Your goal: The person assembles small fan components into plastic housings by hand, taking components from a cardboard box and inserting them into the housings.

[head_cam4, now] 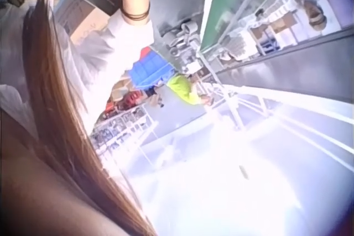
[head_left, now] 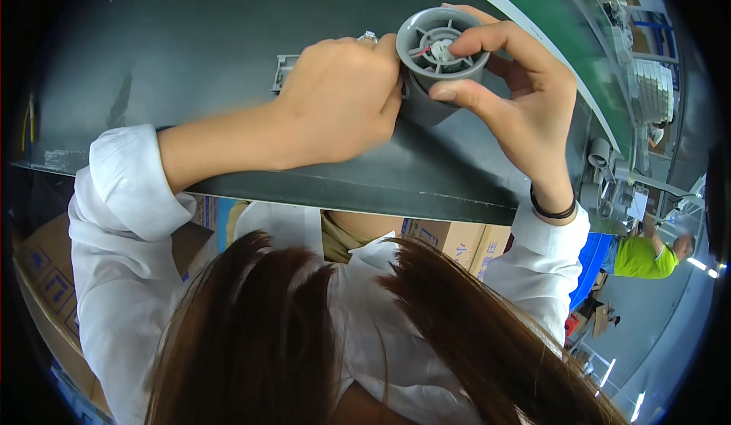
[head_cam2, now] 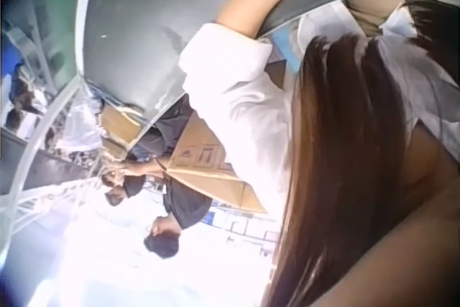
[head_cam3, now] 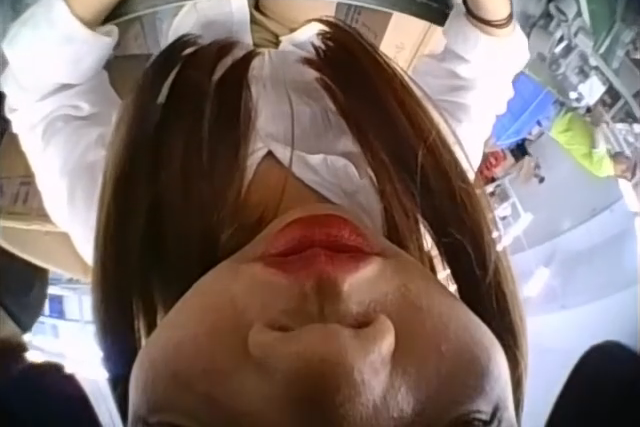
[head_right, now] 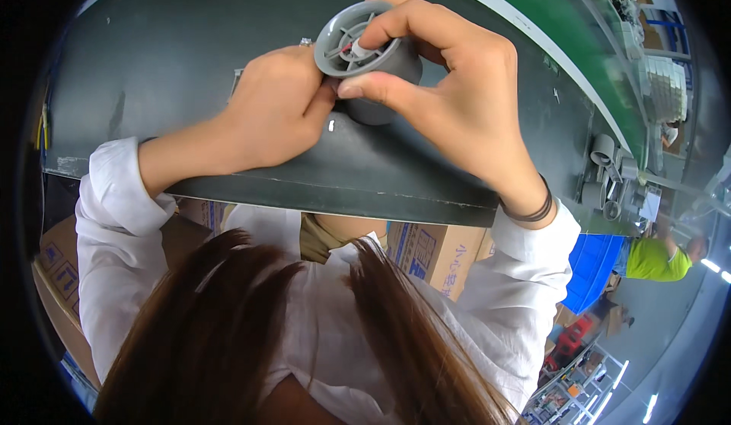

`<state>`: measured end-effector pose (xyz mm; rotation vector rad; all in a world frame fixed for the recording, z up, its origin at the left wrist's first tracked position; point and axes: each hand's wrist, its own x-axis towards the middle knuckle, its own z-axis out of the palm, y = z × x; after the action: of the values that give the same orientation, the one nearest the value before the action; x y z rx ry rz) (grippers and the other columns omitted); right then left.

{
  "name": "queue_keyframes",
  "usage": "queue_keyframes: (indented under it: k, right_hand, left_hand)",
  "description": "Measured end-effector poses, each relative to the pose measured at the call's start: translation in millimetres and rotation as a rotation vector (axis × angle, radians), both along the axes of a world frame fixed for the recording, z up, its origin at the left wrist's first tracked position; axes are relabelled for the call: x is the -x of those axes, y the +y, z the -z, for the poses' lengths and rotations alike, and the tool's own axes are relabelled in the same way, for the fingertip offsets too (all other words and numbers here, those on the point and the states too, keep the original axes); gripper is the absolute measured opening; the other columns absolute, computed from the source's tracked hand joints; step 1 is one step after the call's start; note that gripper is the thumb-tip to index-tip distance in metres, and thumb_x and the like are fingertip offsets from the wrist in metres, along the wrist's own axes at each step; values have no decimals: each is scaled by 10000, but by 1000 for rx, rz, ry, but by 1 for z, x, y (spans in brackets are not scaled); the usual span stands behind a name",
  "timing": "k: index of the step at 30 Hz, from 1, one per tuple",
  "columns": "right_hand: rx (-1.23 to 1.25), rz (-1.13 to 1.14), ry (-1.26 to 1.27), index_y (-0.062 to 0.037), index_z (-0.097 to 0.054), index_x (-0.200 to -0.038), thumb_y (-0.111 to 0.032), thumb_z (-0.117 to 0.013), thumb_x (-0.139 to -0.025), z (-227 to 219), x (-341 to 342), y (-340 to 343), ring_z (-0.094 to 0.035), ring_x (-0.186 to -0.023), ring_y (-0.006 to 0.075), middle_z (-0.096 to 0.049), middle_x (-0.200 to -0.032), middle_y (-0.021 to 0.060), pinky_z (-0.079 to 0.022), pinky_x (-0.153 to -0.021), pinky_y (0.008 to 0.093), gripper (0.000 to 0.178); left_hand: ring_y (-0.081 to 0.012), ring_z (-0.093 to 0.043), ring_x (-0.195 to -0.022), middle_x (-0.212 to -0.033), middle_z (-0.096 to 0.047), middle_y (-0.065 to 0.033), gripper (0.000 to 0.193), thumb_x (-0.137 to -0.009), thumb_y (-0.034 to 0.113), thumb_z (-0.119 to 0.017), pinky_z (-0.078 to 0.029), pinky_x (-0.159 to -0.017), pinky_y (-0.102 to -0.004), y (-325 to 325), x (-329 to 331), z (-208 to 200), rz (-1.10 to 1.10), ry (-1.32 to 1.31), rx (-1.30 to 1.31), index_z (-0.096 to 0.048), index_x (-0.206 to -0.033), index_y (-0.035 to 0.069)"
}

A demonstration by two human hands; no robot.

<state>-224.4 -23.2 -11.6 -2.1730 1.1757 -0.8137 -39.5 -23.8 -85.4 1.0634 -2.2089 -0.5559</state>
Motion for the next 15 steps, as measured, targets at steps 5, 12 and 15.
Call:
queue_keyframes:
  k: [5,12,15]
  right_hand:
    - [-236,-172,-123,33,-632,-937,46,-750,-675,-8,13,-7,-622,-899,144,-631,-1112,138,-512,-843,284,288]
    - [-1,-83,-226,43,-628,-904,60,-756,-683,10,12,4,-627,-982,191,-648,-1046,163,-511,-879,307,255]
    - [2,-3,-366,57,-613,-896,57,-764,-687,19,11,14,-624,-1000,215,-652,-1025,170,-513,-882,327,258]
  left_hand:
    - [-385,-614,-658,-691,-607,-230,161,-731,90,-563,-492,-646,-448,0,-3,0,44,13,7,-530,-788,-57]
    - [-369,-607,-668,-684,-602,-209,152,-733,100,-568,-483,-662,-443,-2,0,3,44,72,34,-528,-769,-42]
    - [-355,-607,-680,-690,-604,-198,146,-728,96,-573,-476,-677,-431,-3,0,1,52,62,32,-530,-768,-37]
